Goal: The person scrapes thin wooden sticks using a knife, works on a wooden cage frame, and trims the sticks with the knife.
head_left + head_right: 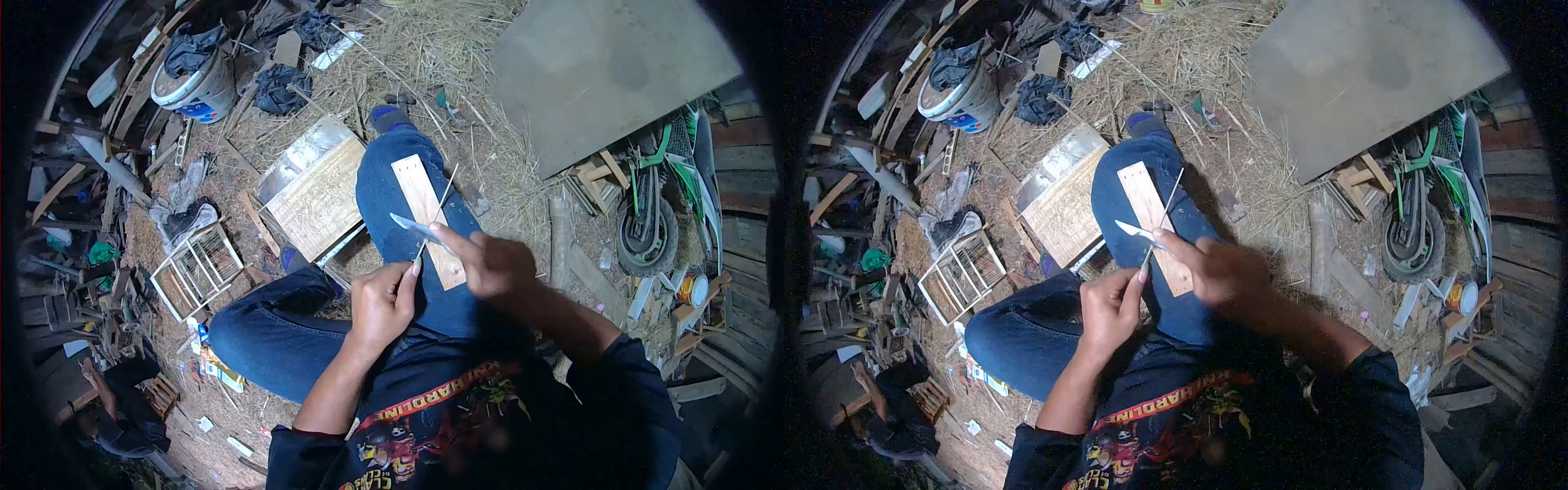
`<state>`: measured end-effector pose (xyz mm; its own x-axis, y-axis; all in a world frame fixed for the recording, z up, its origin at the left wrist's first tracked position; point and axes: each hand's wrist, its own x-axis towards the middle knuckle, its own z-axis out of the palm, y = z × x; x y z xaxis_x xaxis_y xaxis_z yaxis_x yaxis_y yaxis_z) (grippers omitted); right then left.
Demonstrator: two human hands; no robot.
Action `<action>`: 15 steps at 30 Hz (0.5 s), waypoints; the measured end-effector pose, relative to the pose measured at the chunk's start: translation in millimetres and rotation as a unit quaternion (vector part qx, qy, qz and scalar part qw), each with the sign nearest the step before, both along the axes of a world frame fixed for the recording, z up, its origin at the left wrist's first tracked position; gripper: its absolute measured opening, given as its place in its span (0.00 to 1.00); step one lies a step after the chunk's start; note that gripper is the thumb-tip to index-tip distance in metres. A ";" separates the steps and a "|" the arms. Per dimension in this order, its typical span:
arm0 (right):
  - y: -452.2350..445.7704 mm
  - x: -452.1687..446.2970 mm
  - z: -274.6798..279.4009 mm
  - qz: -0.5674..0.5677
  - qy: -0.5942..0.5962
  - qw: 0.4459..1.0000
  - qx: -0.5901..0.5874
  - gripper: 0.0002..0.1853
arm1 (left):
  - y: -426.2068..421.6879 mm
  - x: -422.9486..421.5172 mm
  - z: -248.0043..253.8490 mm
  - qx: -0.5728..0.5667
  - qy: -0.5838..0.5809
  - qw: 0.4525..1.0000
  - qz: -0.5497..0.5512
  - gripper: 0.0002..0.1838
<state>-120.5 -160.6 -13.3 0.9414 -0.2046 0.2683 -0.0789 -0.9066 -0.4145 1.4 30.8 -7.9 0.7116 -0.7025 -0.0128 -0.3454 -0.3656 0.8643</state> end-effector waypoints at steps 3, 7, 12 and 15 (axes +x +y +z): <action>-12.6 7.2 -5.2 0.020 -0.067 0.997 0.037 0.25 | 0.6 -0.6 -4.0 -0.015 -0.004 1.000 0.002 0.07; -7.5 3.9 -5.9 -0.061 0.022 0.998 -0.011 0.26 | -0.2 1.2 -0.1 0.004 -0.004 1.000 -0.003 0.07; -19.5 9.8 -14.2 -0.016 -0.023 0.999 0.034 0.26 | 4.0 0.1 -7.3 0.006 0.066 0.998 0.007 0.08; -10.6 6.6 1.5 -0.056 0.021 0.998 -0.011 0.27 | 3.1 1.2 -4.2 0.016 0.105 0.994 0.011 0.09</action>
<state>-113.9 -171.2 -11.8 0.9238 -0.3029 0.2342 -0.1967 -0.9003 -0.3883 2.6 33.9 -12.1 0.7068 -0.6831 -0.1840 -0.1506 -0.3994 0.9043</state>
